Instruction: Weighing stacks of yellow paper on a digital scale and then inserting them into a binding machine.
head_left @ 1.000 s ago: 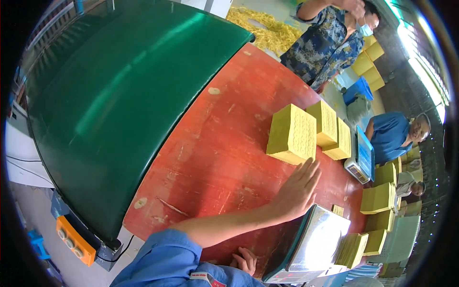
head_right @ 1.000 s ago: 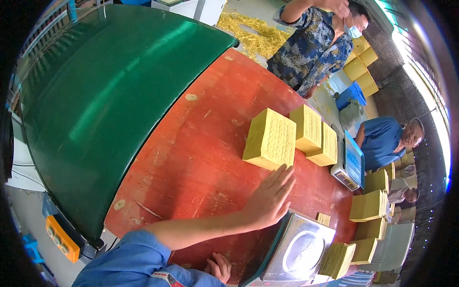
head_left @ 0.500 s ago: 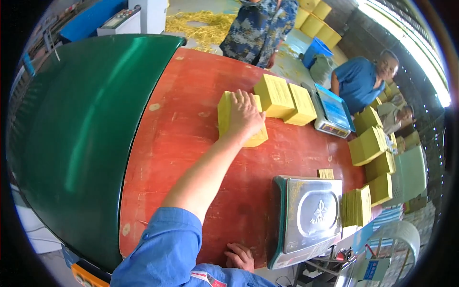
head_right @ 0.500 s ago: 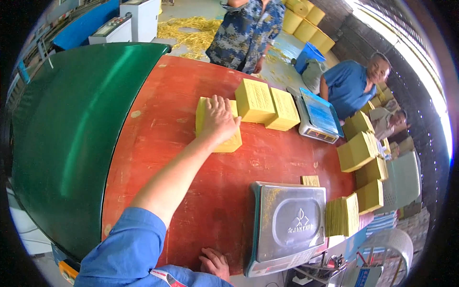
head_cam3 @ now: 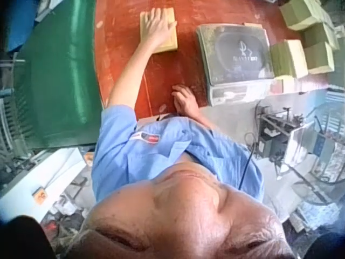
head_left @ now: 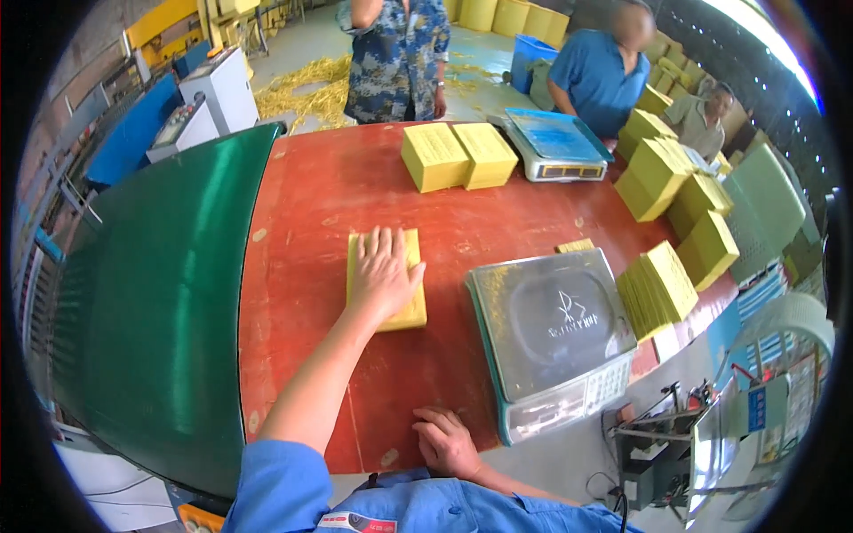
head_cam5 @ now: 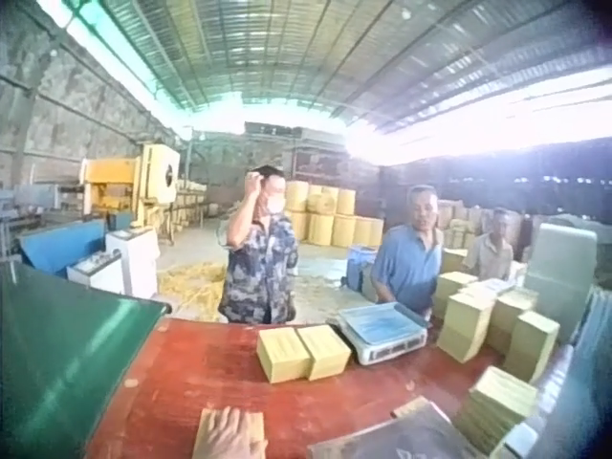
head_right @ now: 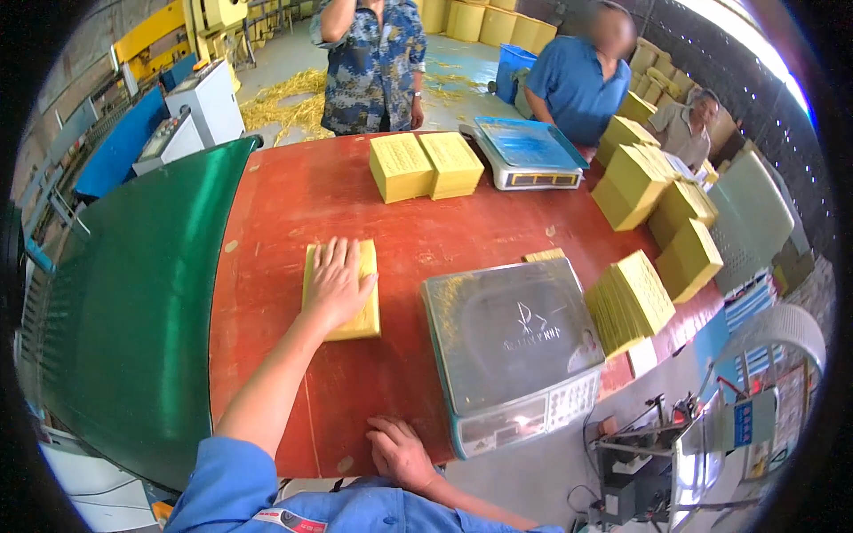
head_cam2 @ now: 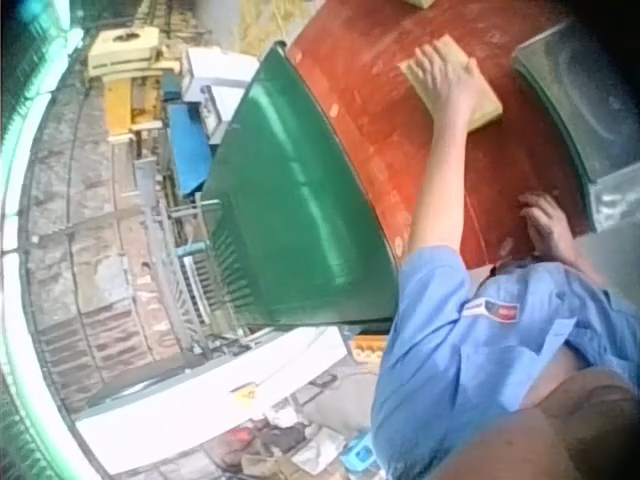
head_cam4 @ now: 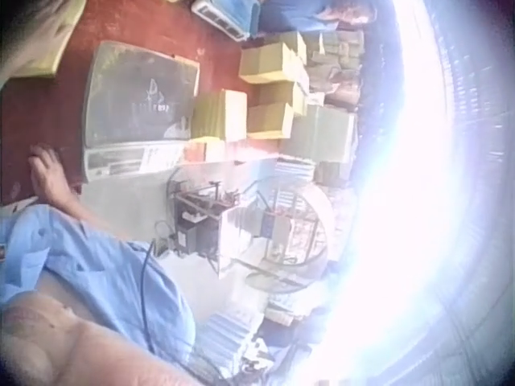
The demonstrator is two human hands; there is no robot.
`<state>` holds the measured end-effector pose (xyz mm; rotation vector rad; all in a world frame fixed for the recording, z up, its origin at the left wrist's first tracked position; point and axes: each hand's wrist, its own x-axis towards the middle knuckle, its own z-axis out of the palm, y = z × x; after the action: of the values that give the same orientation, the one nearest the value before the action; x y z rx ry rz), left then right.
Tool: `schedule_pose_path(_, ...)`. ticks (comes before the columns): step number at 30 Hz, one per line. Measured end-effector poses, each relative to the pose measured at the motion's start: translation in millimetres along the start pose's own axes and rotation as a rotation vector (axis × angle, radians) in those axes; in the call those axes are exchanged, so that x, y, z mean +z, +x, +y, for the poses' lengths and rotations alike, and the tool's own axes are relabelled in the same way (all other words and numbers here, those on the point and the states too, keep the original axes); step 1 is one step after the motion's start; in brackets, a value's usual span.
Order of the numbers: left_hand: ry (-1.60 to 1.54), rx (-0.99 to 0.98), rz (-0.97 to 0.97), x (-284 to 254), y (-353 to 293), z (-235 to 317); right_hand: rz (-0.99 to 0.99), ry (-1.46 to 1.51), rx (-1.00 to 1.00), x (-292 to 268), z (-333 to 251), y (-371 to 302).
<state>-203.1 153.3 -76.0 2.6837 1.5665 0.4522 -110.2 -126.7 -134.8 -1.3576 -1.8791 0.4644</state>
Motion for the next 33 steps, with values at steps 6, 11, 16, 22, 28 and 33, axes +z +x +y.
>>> schedule_pose_path(6,-0.027,0.049,-0.039,-29.1,-123.0,47.3,0.112,0.284,0.037,-1.6,6.8,-26.8)
schedule_pose_path(11,-0.031,0.058,-0.102,-54.6,-204.4,90.1,-0.114,1.174,0.728,-16.0,3.0,-90.2)
schedule_pose_path(16,-0.140,0.135,-0.097,-85.6,-233.4,132.9,-0.177,1.645,0.945,-11.6,44.9,-133.8)
schedule_pose_path(22,-0.141,-0.017,0.172,-91.4,-269.8,143.5,-0.205,1.714,0.965,-25.2,12.6,-113.3)
schedule_pose_path(28,0.030,-0.203,0.054,-74.4,-292.2,152.0,-0.174,1.773,0.873,-11.5,-0.3,-113.0)
schedule_pose_path(33,-0.391,-0.223,0.163,-65.1,-318.1,105.2,-0.077,1.564,0.856,-21.9,-26.5,-108.6)
